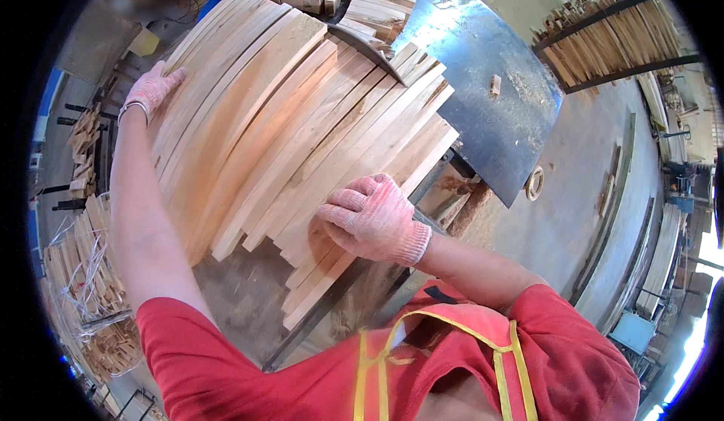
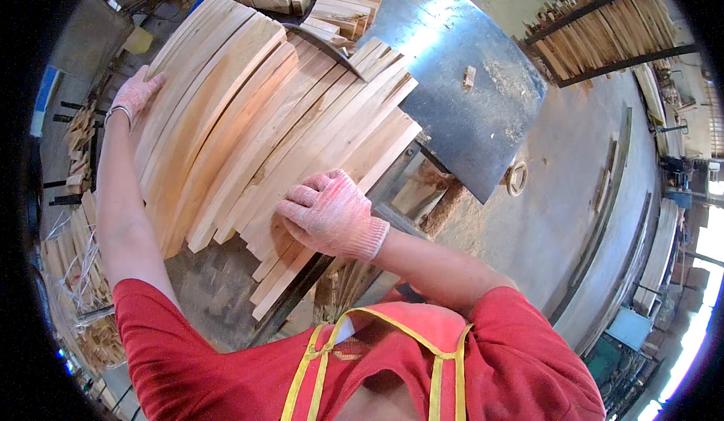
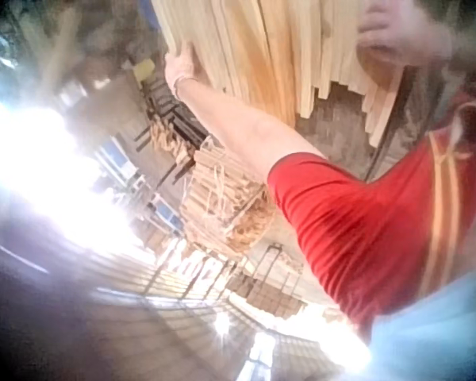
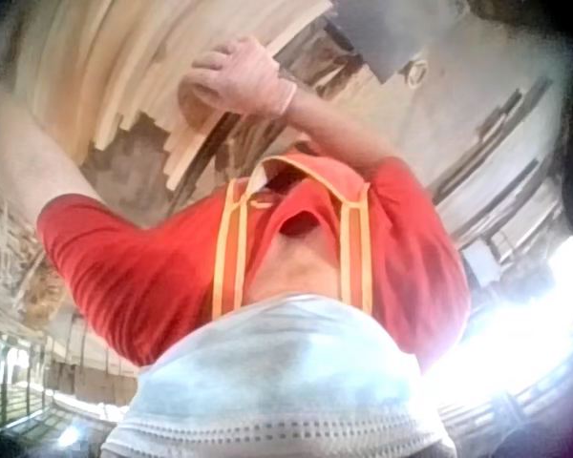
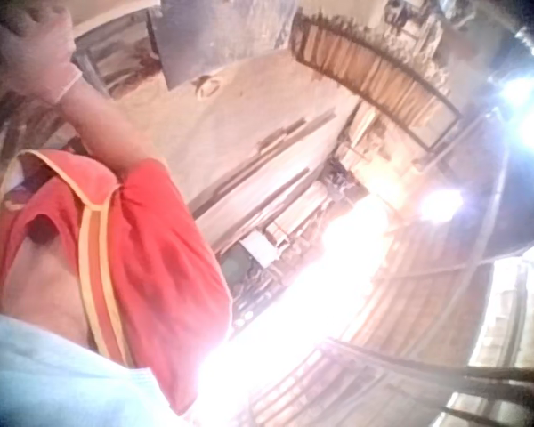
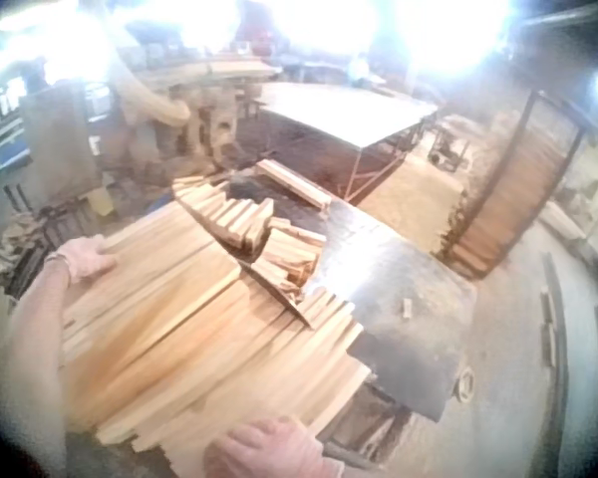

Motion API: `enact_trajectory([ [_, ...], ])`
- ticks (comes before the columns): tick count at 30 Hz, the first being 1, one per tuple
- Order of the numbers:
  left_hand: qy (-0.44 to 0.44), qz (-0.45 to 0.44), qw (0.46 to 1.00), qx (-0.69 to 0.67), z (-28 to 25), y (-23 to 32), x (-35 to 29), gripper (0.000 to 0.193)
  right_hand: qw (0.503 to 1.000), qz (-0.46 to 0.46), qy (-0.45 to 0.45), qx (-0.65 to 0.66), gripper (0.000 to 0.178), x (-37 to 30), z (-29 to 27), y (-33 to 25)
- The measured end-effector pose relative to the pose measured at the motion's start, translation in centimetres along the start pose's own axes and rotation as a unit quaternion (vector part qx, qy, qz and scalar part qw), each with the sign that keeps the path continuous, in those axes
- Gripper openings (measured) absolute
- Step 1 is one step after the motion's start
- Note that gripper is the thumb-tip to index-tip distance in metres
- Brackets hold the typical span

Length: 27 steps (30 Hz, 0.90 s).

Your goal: The person gathers and stacks thin wooden planks on a metal workbench in a workshop. They repeatedly pick up planks from the floor and the table, align them, and place them into a growing stack.

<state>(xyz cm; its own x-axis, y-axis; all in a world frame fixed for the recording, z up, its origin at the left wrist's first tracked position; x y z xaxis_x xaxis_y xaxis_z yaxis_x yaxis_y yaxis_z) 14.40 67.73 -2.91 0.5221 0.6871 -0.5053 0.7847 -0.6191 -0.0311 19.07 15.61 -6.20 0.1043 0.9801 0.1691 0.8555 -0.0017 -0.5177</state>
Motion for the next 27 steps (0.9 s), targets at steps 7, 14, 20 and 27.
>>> enact_trajectory([
  [7,-0.009,0.007,1.0,0.013,-0.8,-1.3,3.0,0.102,1.0,0.002,-0.011,-0.021,0.025,1.4,0.2,0.3],
  [14,0.073,0.008,0.997,-0.006,0.8,-2.8,4.4,0.088,0.999,-0.016,0.032,0.004,0.021,3.4,0.6,0.9],
  [20,0.008,-0.011,1.0,0.011,-0.9,-3.6,6.0,0.097,1.0,-0.016,-0.002,-0.015,0.023,5.4,0.8,1.4],
  [27,0.039,-0.006,0.999,0.027,-1.0,-4.6,7.8,0.096,1.0,-0.018,-0.02,-0.014,0.025,6.4,1.3,1.9],
])
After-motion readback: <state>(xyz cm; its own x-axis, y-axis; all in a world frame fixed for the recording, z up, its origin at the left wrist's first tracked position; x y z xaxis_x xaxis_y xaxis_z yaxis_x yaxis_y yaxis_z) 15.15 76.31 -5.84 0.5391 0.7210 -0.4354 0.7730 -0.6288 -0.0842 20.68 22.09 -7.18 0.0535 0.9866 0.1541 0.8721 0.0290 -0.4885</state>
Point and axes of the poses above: each hand's wrist, its own x-axis towards the middle knuckle, its own z-axis out of the palm, y = z × x, the point moved 1 cm from there along x, towards the middle knuckle, and after that the axes turned 15 degrees about -y, right-handed, at the moved point
